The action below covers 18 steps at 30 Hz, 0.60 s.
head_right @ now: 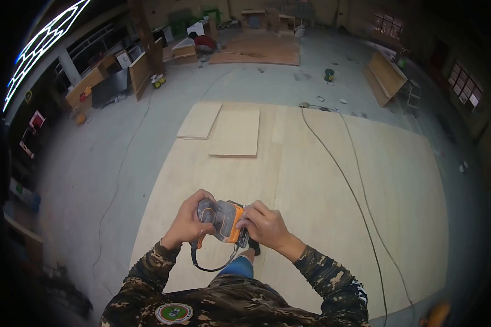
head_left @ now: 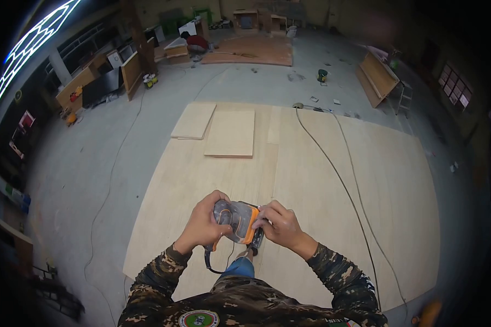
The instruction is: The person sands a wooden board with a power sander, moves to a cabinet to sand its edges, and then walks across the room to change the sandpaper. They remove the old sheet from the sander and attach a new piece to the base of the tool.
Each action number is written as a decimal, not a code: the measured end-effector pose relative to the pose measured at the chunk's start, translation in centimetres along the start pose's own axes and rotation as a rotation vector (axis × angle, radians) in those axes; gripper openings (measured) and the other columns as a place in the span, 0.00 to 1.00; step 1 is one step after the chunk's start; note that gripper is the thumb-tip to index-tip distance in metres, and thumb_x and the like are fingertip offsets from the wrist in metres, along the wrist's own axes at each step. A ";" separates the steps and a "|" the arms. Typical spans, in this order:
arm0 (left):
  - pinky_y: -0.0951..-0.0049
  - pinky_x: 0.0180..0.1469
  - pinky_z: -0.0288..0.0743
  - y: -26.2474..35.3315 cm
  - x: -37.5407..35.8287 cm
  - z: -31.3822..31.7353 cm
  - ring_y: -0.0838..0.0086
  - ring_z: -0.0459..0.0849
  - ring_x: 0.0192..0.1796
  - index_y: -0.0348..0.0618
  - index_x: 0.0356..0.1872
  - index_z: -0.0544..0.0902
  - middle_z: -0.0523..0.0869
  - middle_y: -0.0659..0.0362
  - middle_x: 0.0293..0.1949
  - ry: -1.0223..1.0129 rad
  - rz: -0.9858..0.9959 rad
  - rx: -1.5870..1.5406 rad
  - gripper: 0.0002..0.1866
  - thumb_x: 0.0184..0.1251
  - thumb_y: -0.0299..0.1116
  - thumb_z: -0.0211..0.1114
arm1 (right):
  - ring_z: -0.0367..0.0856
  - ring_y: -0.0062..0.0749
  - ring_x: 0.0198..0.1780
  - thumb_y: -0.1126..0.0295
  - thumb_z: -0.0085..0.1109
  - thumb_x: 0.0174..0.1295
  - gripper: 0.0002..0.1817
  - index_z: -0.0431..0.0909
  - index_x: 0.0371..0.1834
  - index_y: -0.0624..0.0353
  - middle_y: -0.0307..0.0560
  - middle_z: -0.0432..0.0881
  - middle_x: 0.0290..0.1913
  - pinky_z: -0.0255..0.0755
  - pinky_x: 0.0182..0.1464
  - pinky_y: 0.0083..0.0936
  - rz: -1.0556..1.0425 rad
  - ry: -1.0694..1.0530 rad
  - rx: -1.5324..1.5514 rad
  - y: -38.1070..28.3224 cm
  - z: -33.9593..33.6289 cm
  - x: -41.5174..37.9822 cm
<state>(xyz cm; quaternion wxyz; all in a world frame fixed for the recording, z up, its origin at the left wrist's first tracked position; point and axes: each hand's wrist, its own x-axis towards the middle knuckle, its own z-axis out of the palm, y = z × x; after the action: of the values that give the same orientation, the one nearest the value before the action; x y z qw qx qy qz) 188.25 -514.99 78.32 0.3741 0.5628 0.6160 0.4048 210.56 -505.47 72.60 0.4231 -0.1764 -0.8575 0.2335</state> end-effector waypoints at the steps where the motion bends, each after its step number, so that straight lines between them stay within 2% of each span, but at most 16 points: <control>1: 0.70 0.45 0.78 -0.1 0.0 0.2 0.67 0.83 0.39 0.41 0.45 0.76 0.81 0.56 0.36 0.013 -0.001 -0.006 0.28 0.36 0.25 0.74 | 0.84 0.35 0.28 0.81 0.68 0.49 0.07 0.82 0.30 0.57 0.42 0.79 0.33 0.80 0.27 0.26 -0.021 0.021 0.017 -0.2 0.0 0.2; 2: 0.70 0.45 0.78 -0.2 -0.3 0.4 0.67 0.83 0.39 0.41 0.45 0.76 0.81 0.56 0.36 0.011 -0.010 -0.008 0.28 0.36 0.25 0.74 | 0.84 0.35 0.28 0.81 0.68 0.49 0.07 0.82 0.30 0.57 0.42 0.79 0.33 0.80 0.27 0.26 -0.014 0.016 0.021 -0.6 -0.1 0.2; 4: 0.68 0.45 0.78 0.3 0.1 1.2 0.64 0.84 0.40 0.41 0.45 0.76 0.81 0.55 0.37 0.066 0.029 0.031 0.27 0.37 0.26 0.74 | 0.85 0.36 0.30 0.83 0.66 0.47 0.07 0.83 0.28 0.58 0.44 0.80 0.33 0.82 0.29 0.28 0.164 0.058 0.067 -0.4 -0.4 0.5; 5: 0.66 0.47 0.79 1.4 1.2 0.8 0.59 0.85 0.42 0.40 0.46 0.76 0.82 0.52 0.40 0.093 0.041 0.077 0.28 0.37 0.28 0.74 | 0.85 0.38 0.31 0.83 0.66 0.47 0.07 0.83 0.28 0.59 0.46 0.80 0.33 0.82 0.31 0.29 0.114 0.099 0.087 0.6 0.1 1.7; 6: 0.66 0.47 0.79 1.0 1.7 1.0 0.59 0.85 0.42 0.40 0.46 0.76 0.82 0.52 0.40 0.096 0.031 0.069 0.28 0.37 0.28 0.74 | 0.85 0.38 0.31 0.83 0.66 0.47 0.07 0.83 0.28 0.59 0.46 0.80 0.33 0.82 0.31 0.29 0.120 0.087 0.090 1.3 0.4 1.3; 9: 0.63 0.48 0.79 1.7 3.3 0.6 0.54 0.85 0.44 0.40 0.47 0.76 0.82 0.50 0.43 0.076 0.069 0.145 0.29 0.37 0.30 0.74 | 0.85 0.39 0.30 0.81 0.68 0.51 0.05 0.83 0.28 0.59 0.47 0.81 0.31 0.80 0.31 0.29 0.177 0.181 0.082 2.0 0.7 2.3; 11: 0.62 0.49 0.79 3.0 7.7 2.6 0.51 0.84 0.46 0.39 0.48 0.76 0.81 0.48 0.44 0.108 0.170 0.203 0.29 0.38 0.30 0.73 | 0.84 0.37 0.28 0.77 0.69 0.56 0.03 0.83 0.28 0.59 0.48 0.81 0.29 0.77 0.30 0.27 0.333 0.357 0.120 5.4 -1.1 4.7; 12: 0.62 0.49 0.79 2.9 9.2 3.0 0.51 0.84 0.46 0.39 0.48 0.76 0.81 0.48 0.44 0.116 0.175 0.202 0.29 0.38 0.30 0.73 | 0.84 0.37 0.28 0.77 0.69 0.56 0.03 0.83 0.28 0.59 0.48 0.81 0.29 0.77 0.30 0.27 0.325 0.355 0.120 6.6 -1.6 5.3; 14: 0.62 0.48 0.79 2.9 12.7 2.6 0.50 0.83 0.45 0.39 0.49 0.76 0.80 0.47 0.44 0.098 0.312 0.188 0.29 0.38 0.31 0.71 | 0.77 0.21 0.26 0.70 0.69 0.63 0.12 0.79 0.25 0.63 0.45 0.79 0.26 0.67 0.25 0.17 0.287 0.496 0.049 8.5 -1.8 6.9; 15: 0.62 0.48 0.79 3.1 14.3 2.3 0.50 0.83 0.45 0.39 0.49 0.76 0.80 0.47 0.44 0.092 0.321 0.192 0.29 0.38 0.31 0.71 | 0.77 0.21 0.26 0.70 0.69 0.63 0.12 0.79 0.25 0.63 0.45 0.79 0.26 0.67 0.25 0.17 0.286 0.507 0.045 9.5 -2.2 7.9; 16: 0.62 0.48 0.79 3.6 15.8 2.1 0.50 0.82 0.44 0.39 0.48 0.76 0.80 0.47 0.44 0.073 0.401 0.228 0.29 0.37 0.31 0.70 | 0.78 0.25 0.25 0.70 0.69 0.63 0.09 0.80 0.28 0.62 0.45 0.80 0.28 0.70 0.25 0.21 0.251 0.539 -0.001 10.4 -3.0 8.8; 17: 0.61 0.47 0.79 5.7 15.6 0.4 0.50 0.81 0.42 0.38 0.48 0.76 0.79 0.47 0.44 0.032 0.458 0.256 0.29 0.37 0.32 0.70 | 0.80 0.29 0.24 0.70 0.68 0.63 0.07 0.82 0.31 0.61 0.45 0.81 0.30 0.73 0.26 0.24 0.251 0.565 -0.046 8.4 -3.7 10.0; 18: 0.61 0.47 0.79 5.8 17.5 0.2 0.50 0.81 0.42 0.38 0.48 0.76 0.79 0.47 0.44 0.023 0.473 0.254 0.29 0.37 0.32 0.70 | 0.80 0.29 0.24 0.70 0.68 0.63 0.07 0.82 0.31 0.61 0.45 0.81 0.30 0.73 0.26 0.24 0.249 0.577 -0.059 10.1 -4.3 10.4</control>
<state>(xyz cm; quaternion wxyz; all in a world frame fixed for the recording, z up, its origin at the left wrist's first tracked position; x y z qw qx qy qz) 189.22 -497.31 83.46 0.1885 0.7290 0.5174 0.4067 209.04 -490.88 76.01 0.6120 -0.3510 -0.6803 0.1986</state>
